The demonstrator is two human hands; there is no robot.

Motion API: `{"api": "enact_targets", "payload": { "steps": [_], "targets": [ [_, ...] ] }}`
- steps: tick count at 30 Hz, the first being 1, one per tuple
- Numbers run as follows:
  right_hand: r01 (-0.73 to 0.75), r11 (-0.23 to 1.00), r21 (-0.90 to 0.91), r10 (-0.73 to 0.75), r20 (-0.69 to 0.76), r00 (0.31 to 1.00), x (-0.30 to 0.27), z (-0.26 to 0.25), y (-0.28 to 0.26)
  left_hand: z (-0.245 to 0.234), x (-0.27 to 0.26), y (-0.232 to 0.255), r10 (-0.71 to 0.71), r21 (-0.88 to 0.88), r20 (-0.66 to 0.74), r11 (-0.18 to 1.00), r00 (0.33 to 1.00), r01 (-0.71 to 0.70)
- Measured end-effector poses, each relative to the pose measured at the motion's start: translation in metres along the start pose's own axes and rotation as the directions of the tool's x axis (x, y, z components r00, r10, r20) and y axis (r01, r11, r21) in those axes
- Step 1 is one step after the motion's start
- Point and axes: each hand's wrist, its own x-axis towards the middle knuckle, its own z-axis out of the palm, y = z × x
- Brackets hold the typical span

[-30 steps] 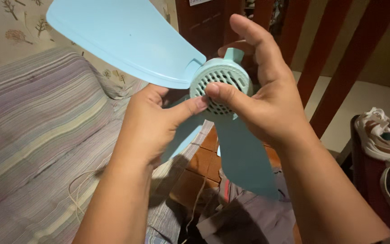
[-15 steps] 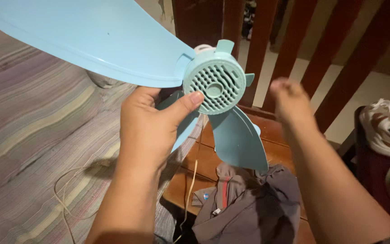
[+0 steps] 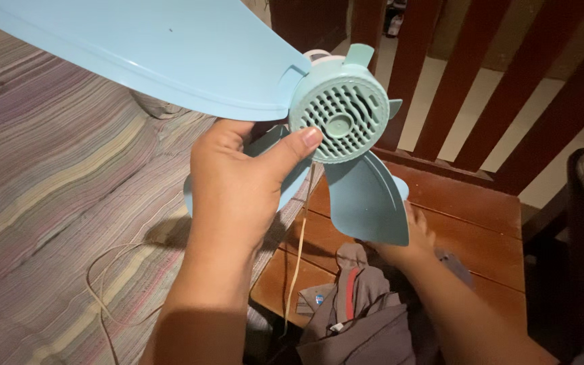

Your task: The person wipes the motor housing of a small electric fan with a cloth, then attaches four light-blue fan blades one by one to the central hub. The person rotates the hub to align each blade and secures it in place.

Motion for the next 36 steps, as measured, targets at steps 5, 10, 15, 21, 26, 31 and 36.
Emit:
{"api": "enact_targets", "payload": {
  "steps": [5,10,15,21,26,31,36],
  "targets": [
    [-0.050,0.997,0.050,0.051,-0.009,0.999,-0.008,-0.019,-0.029,0.000,0.002,0.001,0.038,-0.011,0.008,0.999,0.999,-0.038],
    [-0.029,0.997,0.073,0.035,-0.080,0.996,0.011,-0.008,-0.034,-0.004,0.002,-0.003,0.041,0.016,-0.005,0.999,0.999,-0.041],
    [-0.030,0.995,0.097,0.046,-0.173,0.984,0.006,-0.001,-0.018,-0.006,0.001,-0.001,0.047,0.053,-0.017,0.998,0.999,-0.046],
    [0.016,0.935,0.354,0.044,-0.162,0.986,-0.001,-0.004,0.005,-0.008,-0.002,-0.002,0.055,0.079,-0.017,0.995,0.998,-0.053],
    [-0.185,0.847,0.497,0.301,-0.163,0.940,0.010,-0.011,0.006,-0.010,-0.005,0.001,0.035,0.015,-0.027,0.999,0.999,-0.035],
    [-0.246,0.693,0.678,0.467,-0.161,0.869,0.009,-0.029,0.011,-0.014,-0.009,0.004,0.047,0.037,-0.055,0.998,0.997,-0.045],
    [-0.148,0.731,0.666,0.459,-0.319,0.829,-0.008,-0.074,0.013,-0.014,-0.015,0.016,0.059,0.026,-0.042,0.998,0.997,-0.057]
  ]
}}
